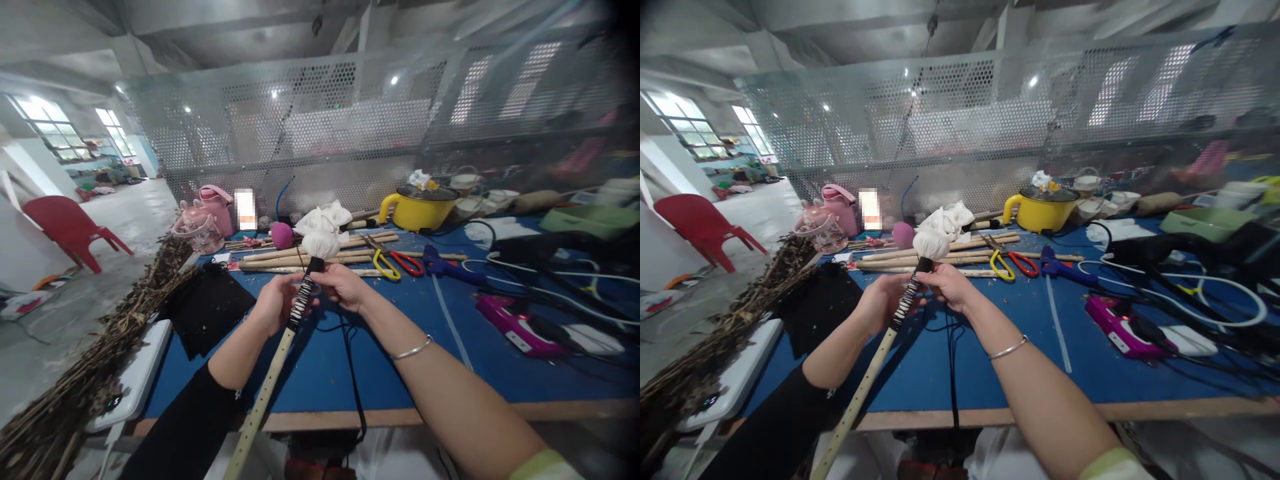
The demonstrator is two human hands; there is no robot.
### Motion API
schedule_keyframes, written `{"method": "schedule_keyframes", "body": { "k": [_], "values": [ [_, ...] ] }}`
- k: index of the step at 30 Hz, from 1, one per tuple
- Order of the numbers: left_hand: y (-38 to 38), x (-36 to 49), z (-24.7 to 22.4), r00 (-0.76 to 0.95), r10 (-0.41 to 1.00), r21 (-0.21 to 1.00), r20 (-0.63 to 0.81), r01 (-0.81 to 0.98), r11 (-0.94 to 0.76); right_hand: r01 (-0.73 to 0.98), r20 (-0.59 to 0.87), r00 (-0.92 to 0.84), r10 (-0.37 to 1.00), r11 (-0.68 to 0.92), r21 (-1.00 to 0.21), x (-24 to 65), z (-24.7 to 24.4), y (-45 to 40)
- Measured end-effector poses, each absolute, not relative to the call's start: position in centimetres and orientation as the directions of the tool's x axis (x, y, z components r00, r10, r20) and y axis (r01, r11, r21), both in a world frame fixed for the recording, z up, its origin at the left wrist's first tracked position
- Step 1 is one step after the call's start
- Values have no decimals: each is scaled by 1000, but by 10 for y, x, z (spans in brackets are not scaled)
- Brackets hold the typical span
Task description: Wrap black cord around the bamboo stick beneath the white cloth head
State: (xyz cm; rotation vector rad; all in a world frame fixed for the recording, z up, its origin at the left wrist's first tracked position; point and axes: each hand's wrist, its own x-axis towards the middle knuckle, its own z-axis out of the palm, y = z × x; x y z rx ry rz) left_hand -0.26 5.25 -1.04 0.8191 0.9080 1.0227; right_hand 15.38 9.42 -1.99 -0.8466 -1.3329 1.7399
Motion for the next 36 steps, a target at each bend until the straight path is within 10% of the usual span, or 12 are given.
{"method": "schedule_keyframes", "body": {
  "k": [4,9,15,36],
  "values": [
    [50,-2,-13,-141,988,995,67,-63,-77,-114,-75,-429,900,-137,-984,150,-21,95],
    [42,7,-17,-96,955,925,281,291,-243,-78,-32,-422,906,-71,-994,143,-21,91],
    [46,6,-10,-125,991,998,57,-1,-58,-158,25,-446,895,-51,-986,143,-19,89],
    [47,4,-7,-69,997,971,27,-235,-43,-344,-7,-404,915,-159,-925,145,-16,88]
  ]
}}
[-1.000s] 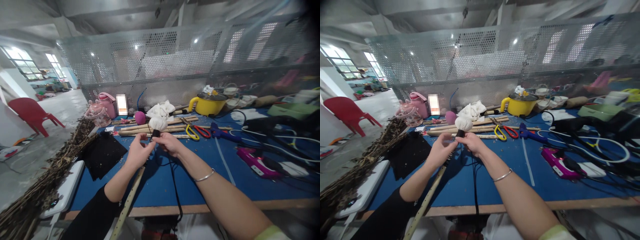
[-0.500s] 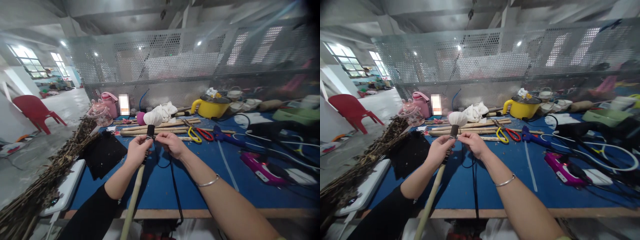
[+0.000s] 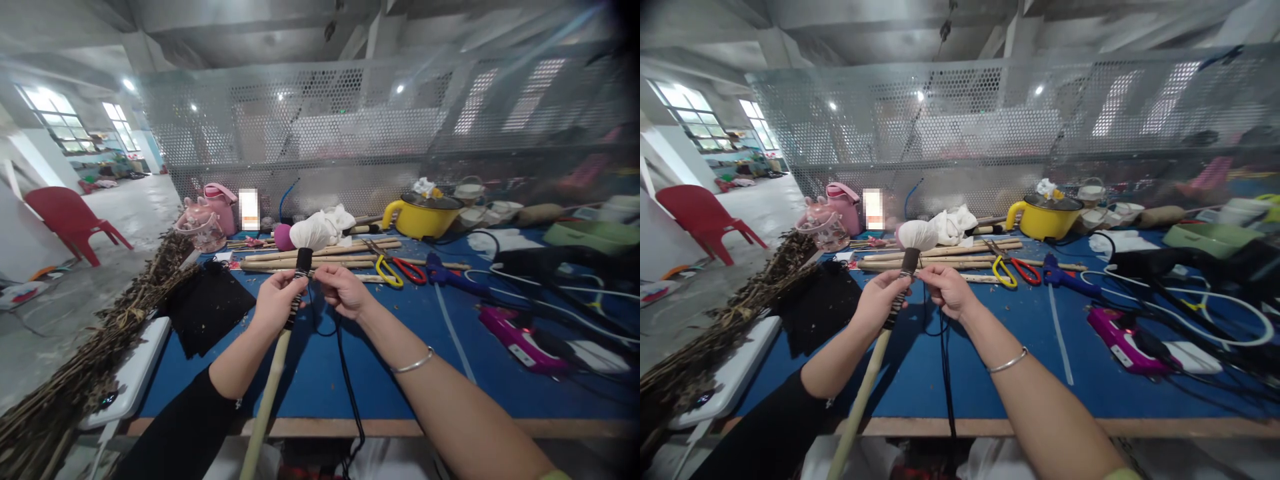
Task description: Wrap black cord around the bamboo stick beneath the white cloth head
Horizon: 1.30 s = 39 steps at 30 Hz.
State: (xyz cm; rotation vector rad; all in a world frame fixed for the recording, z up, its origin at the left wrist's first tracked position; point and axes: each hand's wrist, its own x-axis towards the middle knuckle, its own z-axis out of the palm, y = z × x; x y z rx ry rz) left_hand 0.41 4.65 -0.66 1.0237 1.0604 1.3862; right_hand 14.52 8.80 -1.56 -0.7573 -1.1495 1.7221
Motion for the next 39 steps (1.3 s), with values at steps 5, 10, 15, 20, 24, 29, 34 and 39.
{"method": "schedule_keyframes", "body": {
  "k": [5,10,15,20,24,29,34,39],
  "values": [
    [47,4,-8,38,998,956,-52,-288,61,-314,25,-385,922,-106,-943,143,-18,89],
    [47,2,-7,200,960,880,-198,-394,264,-311,45,-544,838,-152,-938,147,-19,90],
    [47,2,-10,129,965,945,-230,-205,253,-188,-11,-469,883,-112,-976,148,-23,91],
    [44,6,-19,-156,935,906,320,341,-253,-111,-52,-408,912,-106,-988,142,-24,91],
    [45,8,-21,-131,954,929,268,296,-221,-104,-28,-397,917,-75,-992,138,-24,88],
    [47,6,-13,-97,993,996,63,-58,-69,-181,24,-419,908,-57,-982,140,-19,86],
    [49,5,-8,-5,1000,969,16,-248,-17,-317,48,-458,888,-113,-942,144,-15,84],
    [49,4,-9,6,1000,960,13,-279,-11,-350,63,-448,892,-110,-930,143,-14,83]
  ]
}}
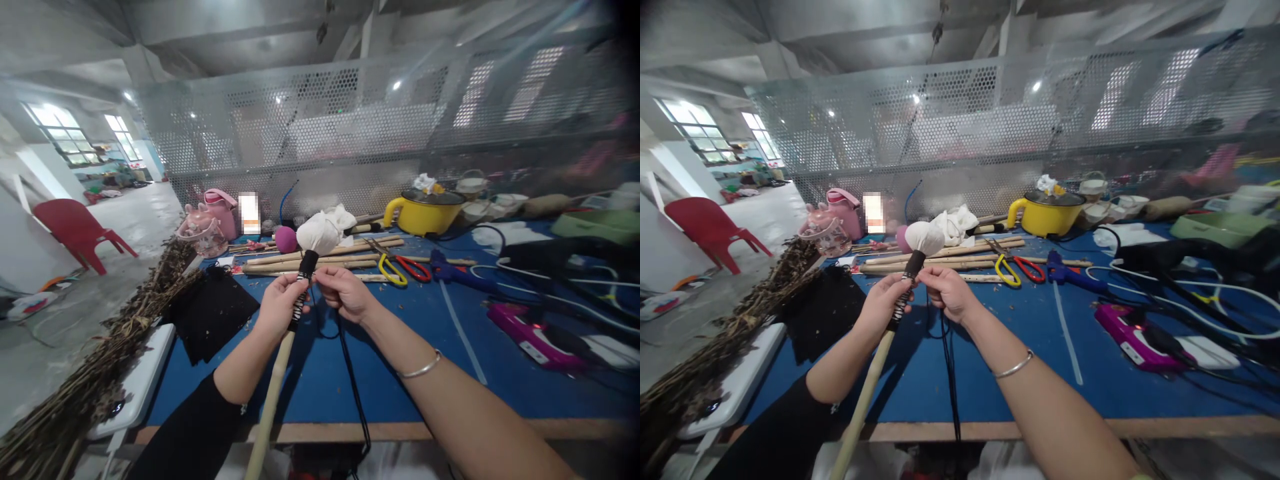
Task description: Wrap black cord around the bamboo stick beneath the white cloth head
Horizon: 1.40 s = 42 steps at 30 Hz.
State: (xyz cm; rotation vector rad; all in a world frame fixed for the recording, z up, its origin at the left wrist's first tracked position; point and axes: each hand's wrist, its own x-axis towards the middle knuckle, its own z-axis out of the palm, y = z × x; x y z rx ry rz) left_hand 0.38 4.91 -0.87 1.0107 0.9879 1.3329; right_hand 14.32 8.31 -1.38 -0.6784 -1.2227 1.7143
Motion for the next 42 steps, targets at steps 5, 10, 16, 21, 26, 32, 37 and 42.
{"method": "schedule_keyframes", "body": {
  "k": [5,10,16,21,26,32,37,42],
  "values": [
    [49,4,-7,14,1000,954,-5,-301,9,-290,55,-419,906,-76,-954,141,-15,85],
    [49,4,-5,8,1000,944,-27,-329,28,-273,57,-389,919,-56,-960,140,-16,86],
    [46,7,-5,-40,999,950,-36,-310,21,-333,41,-396,918,-102,-937,143,-13,86],
    [45,7,-8,-26,1000,957,-7,-291,-1,-408,4,-549,836,-263,-874,147,-12,85],
    [46,7,-7,-40,999,952,-14,-306,1,-414,-17,-536,844,-281,-866,145,-13,84],
    [45,6,-3,-21,999,947,-50,-319,40,-361,18,-485,874,-181,-915,141,-13,83],
    [44,7,-5,-28,998,941,-57,-334,44,-348,27,-402,915,-126,-929,139,-12,83],
    [45,7,-10,97,987,914,-130,-373,158,-332,85,-481,873,-91,-939,142,-15,87]
  ]
}}
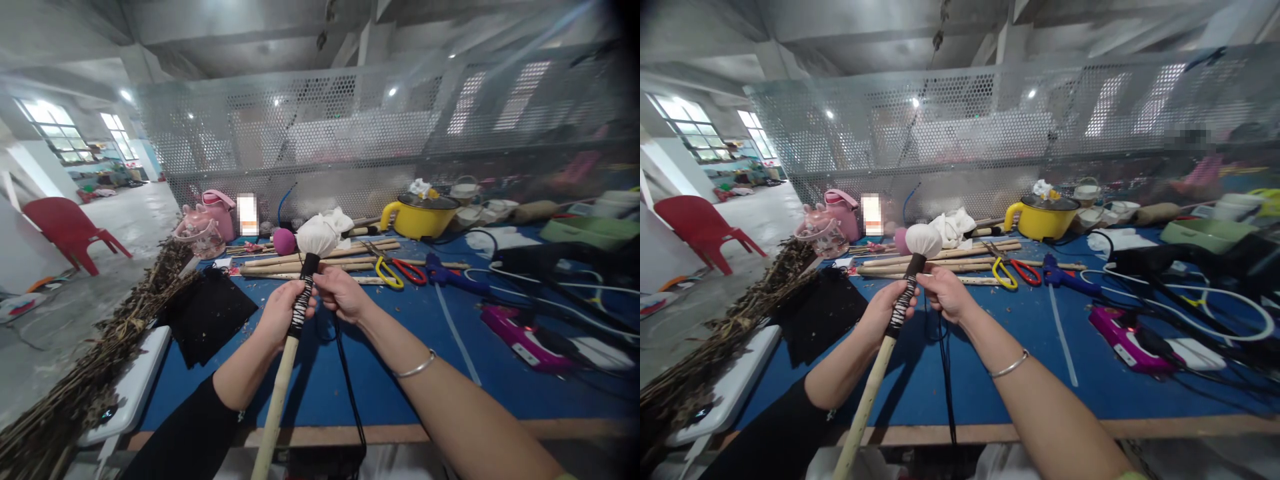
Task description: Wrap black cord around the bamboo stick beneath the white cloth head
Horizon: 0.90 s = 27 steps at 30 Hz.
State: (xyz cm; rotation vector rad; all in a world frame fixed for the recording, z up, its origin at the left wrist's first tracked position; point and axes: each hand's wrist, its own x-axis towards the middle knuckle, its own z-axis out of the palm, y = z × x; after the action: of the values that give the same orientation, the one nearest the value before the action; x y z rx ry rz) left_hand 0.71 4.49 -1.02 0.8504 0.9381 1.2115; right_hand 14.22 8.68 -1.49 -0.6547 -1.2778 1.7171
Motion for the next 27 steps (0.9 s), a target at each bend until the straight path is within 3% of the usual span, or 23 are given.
{"method": "schedule_keyframes", "body": {
  "k": [4,6,8,10,12,20,27],
  "values": [
    [47,7,-17,189,961,902,-204,-346,260,-223,33,-467,884,-82,-971,144,-21,91],
    [47,8,-21,56,992,963,-109,-241,120,-181,-5,-408,913,-86,-980,143,-24,92],
    [46,10,-23,-102,992,994,72,-69,-79,-169,-19,-385,923,-90,-981,142,-24,92],
    [44,11,-24,-153,967,978,204,77,-194,-162,-10,-401,916,-82,-983,140,-22,90],
    [43,12,-23,-141,960,964,242,149,-221,-167,4,-416,909,-72,-983,139,-20,88],
    [42,8,-23,-225,943,964,246,161,-213,-273,15,-420,907,-111,-956,143,-17,86],
    [43,9,-21,-250,946,976,206,119,-181,-160,75,-357,931,18,-987,141,-18,87]
  ]
}}
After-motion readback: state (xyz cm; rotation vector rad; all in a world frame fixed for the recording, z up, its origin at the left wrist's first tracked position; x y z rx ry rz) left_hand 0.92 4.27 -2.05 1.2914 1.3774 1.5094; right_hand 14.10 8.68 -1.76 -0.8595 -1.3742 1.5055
